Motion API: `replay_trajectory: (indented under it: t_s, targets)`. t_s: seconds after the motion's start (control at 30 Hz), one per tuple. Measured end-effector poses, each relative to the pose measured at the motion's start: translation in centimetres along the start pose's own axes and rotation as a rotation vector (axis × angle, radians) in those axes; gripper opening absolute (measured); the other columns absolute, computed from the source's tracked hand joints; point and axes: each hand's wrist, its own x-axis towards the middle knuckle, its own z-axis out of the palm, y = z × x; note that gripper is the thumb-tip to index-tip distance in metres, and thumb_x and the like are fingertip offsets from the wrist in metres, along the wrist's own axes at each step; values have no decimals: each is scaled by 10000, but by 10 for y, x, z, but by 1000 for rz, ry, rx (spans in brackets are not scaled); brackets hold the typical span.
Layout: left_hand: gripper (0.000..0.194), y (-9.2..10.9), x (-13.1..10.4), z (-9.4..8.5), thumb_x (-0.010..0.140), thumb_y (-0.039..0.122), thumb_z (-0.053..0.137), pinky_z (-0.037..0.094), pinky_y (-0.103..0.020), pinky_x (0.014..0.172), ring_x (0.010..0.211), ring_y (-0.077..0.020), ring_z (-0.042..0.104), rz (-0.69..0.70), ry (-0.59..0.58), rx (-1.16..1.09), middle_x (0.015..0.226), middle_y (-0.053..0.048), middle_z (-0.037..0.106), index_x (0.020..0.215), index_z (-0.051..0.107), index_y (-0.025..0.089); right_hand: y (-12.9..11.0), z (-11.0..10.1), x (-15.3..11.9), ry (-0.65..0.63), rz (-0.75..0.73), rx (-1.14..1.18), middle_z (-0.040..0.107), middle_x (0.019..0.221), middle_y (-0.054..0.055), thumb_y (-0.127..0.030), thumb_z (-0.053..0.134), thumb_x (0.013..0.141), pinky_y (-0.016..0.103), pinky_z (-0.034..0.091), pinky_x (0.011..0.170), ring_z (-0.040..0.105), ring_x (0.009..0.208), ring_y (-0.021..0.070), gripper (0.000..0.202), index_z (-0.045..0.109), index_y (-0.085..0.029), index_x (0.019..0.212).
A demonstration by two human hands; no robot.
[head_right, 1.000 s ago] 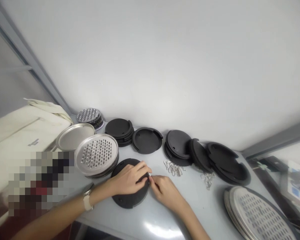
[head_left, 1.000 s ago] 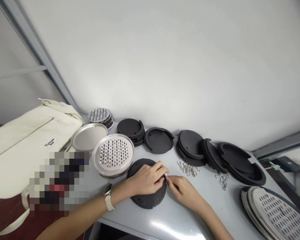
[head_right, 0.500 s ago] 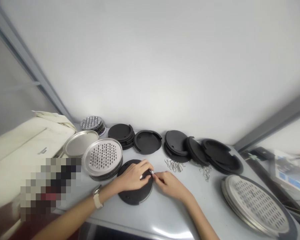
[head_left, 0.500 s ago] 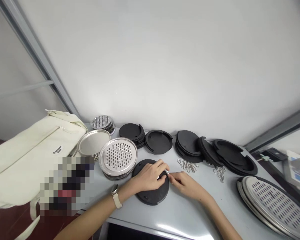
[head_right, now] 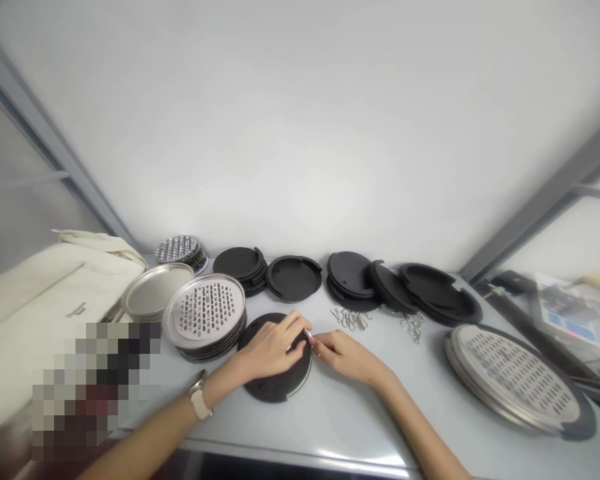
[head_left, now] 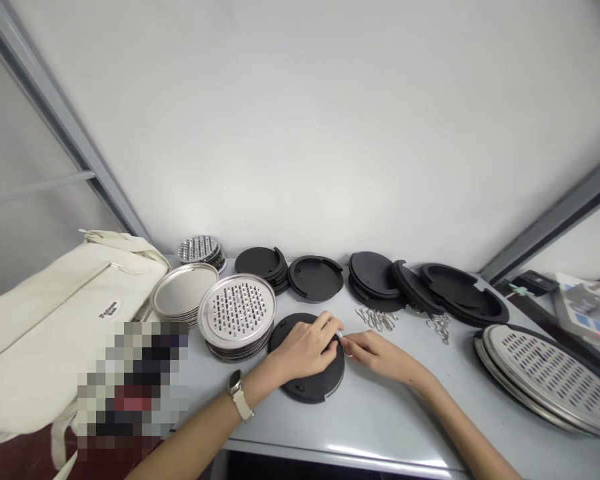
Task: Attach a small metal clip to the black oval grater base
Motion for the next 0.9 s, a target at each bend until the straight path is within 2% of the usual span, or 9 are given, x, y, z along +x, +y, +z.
replay_trajectory:
  t_s: [0.17, 0.23, 0.37, 0.53, 0.7, 0.9]
  targets:
    - [223, 1, 0, 1, 892, 278, 414, 486, -300, 648, 800, -193, 601, -7, -4, 116, 1044, -65, 534, 1093, 445, 186, 2, 3, 3, 14, -18, -30, 440, 554, -42, -377, 309, 939, 230, 321, 548, 370, 523, 101, 420, 481, -170, 616]
    - [303, 0, 0, 1, 890, 290, 418, 492, -315, 673, 831, -206, 604, -26, -5, 138, 1052, -78, 538, 1170, 416, 174, 1, 4, 4, 30, -22, -46, 434, 531, -46, -378, 318, 932, 229, 318, 540, 361, 510, 100, 425, 487, -170, 602]
    - [355, -4, -1, 1, 918, 284, 375, 492, -316, 728, 893, -206, 610, 62, -41, 151, 1085, -89, 561, 1257, 391, 181, -2, 7, 5, 75, -12, -79, 465, 527, -40, -361, 312, 931, 228, 337, 545, 397, 500, 102, 435, 507, -164, 596]
    - [316, -5, -3, 1, 920, 267, 385, 484, -305, 771, 955, -203, 607, 133, -8, 104, 1121, -77, 580, 1218, 443, 179, -6, 19, -1, 176, -7, -192, 515, 540, -19, -310, 303, 933, 227, 338, 541, 439, 513, 115, 428, 531, -163, 602]
    - [279, -7, -4, -2, 912, 226, 401, 467, -283, 820, 986, -178, 598, 193, -10, 12, 1145, -44, 584, 1181, 467, 194, -4, 35, -5, 309, 25, -301, 592, 676, 45, -275, 313, 934, 249, 341, 617, 513, 613, 141, 385, 568, -152, 673]
    - [339, -10, -2, 1, 909, 169, 365, 453, -281, 858, 1041, -162, 573, 181, 29, -35, 1218, -34, 557, 1240, 431, 204, -3, 41, -5, 386, 61, -401, 617, 709, 64, -260, 327, 938, 257, 317, 625, 550, 642, 157, 325, 578, -152, 762]
